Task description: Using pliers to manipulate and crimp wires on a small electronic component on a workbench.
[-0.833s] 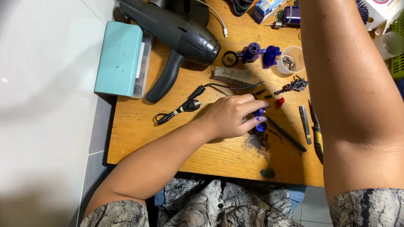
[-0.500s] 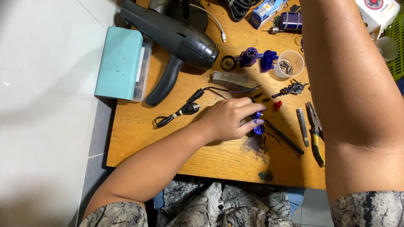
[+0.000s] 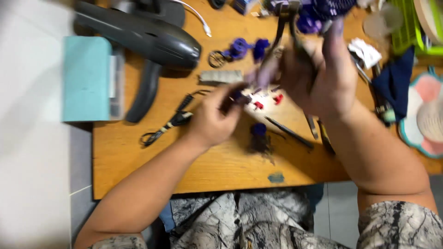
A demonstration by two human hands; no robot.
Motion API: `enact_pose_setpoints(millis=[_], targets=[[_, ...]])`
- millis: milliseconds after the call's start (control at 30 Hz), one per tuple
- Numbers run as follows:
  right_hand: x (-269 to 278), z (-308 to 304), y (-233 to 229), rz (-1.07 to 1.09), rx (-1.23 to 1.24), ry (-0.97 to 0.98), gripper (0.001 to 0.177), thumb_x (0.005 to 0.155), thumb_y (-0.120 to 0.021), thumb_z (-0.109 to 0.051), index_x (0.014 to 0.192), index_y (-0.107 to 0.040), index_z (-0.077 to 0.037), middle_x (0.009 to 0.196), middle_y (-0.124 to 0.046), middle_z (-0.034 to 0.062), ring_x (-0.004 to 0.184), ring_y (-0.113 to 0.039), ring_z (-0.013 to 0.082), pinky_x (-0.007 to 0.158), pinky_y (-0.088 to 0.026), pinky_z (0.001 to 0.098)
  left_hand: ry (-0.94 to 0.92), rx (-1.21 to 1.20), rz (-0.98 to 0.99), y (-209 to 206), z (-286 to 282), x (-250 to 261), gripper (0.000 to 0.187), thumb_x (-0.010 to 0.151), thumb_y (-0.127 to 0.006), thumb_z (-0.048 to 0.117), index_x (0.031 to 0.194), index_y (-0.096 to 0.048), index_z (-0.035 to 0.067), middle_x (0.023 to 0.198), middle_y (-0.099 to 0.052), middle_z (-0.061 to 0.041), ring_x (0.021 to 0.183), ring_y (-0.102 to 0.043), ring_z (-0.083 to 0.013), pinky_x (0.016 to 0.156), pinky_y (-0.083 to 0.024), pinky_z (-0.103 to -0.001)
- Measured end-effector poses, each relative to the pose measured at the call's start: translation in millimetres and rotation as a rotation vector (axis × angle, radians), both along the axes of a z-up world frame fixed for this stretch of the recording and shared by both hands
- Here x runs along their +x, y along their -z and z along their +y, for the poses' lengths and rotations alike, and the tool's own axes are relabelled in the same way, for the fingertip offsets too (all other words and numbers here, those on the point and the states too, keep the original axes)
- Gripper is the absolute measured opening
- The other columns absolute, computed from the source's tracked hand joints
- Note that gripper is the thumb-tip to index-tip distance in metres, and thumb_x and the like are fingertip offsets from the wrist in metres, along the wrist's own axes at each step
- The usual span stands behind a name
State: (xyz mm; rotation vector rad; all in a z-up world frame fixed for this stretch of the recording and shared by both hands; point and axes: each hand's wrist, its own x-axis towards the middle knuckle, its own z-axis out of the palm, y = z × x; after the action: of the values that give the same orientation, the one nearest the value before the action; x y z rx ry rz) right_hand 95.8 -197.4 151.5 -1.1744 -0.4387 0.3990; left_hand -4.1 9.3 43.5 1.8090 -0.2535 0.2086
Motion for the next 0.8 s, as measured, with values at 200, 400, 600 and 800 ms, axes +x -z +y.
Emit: enact_pose_setpoints(millis=[200, 400, 600, 800], targets=[[-63, -51, 43, 0.595, 0.084, -0.095, 0.082, 0.085, -0.062, -0.087, 0.058, -0.032, -0.016, 0.045, -0.037, 0.0076, 0.035, -0.040, 0.0346, 0.054, -0.045, 0.0475, 0.031, 0.017, 0.123, -3, -7, -6, 0.041, 0.116, -0.067, 0.021, 0.151, -0.068, -0.002, 0.149, -0.078, -0.025, 0.137, -0.078, -0.0344, 0.119, -0.065, -0.042], [-50, -56, 62, 0.605, 0.088, -0.220, 0.079, 0.086, -0.056, -0.089, 0.058, -0.037, -0.017, 0.049, -0.036, 0.0013, 0.040, -0.046, 0.0287, 0.057, -0.048, 0.0434, 0.148, -0.320, 0.397, 19, -5, -2, 0.044, 0.117, -0.066, 0.024, 0.155, -0.067, 0.002, 0.109, -0.077, -0.014, 0.084, -0.076, -0.0170, 0.073, -0.065, -0.028], [-45, -67, 73, 0.557, 0.110, -0.170, 0.077, 0.091, -0.052, -0.087, 0.065, -0.037, -0.016, 0.059, -0.051, 0.0130, 0.065, -0.067, 0.0467, 0.072, -0.050, 0.0524, 0.253, -0.785, 0.614, 30, 7, 0, 0.046, 0.121, -0.060, 0.016, 0.164, -0.059, 0.000, 0.115, -0.073, -0.022, 0.089, -0.074, -0.0255, 0.074, -0.061, -0.033], [-46, -70, 72, 0.555, 0.050, -0.049, 0.081, 0.084, -0.061, -0.089, 0.060, -0.036, -0.017, 0.048, -0.029, 0.0026, 0.037, -0.032, 0.0302, 0.050, -0.037, 0.0435, 0.292, -0.875, 0.653, 27, 11, 2, 0.047, 0.122, -0.060, 0.014, 0.167, -0.058, 0.002, 0.118, -0.070, -0.023, 0.090, -0.074, -0.0253, 0.079, -0.065, -0.032]])
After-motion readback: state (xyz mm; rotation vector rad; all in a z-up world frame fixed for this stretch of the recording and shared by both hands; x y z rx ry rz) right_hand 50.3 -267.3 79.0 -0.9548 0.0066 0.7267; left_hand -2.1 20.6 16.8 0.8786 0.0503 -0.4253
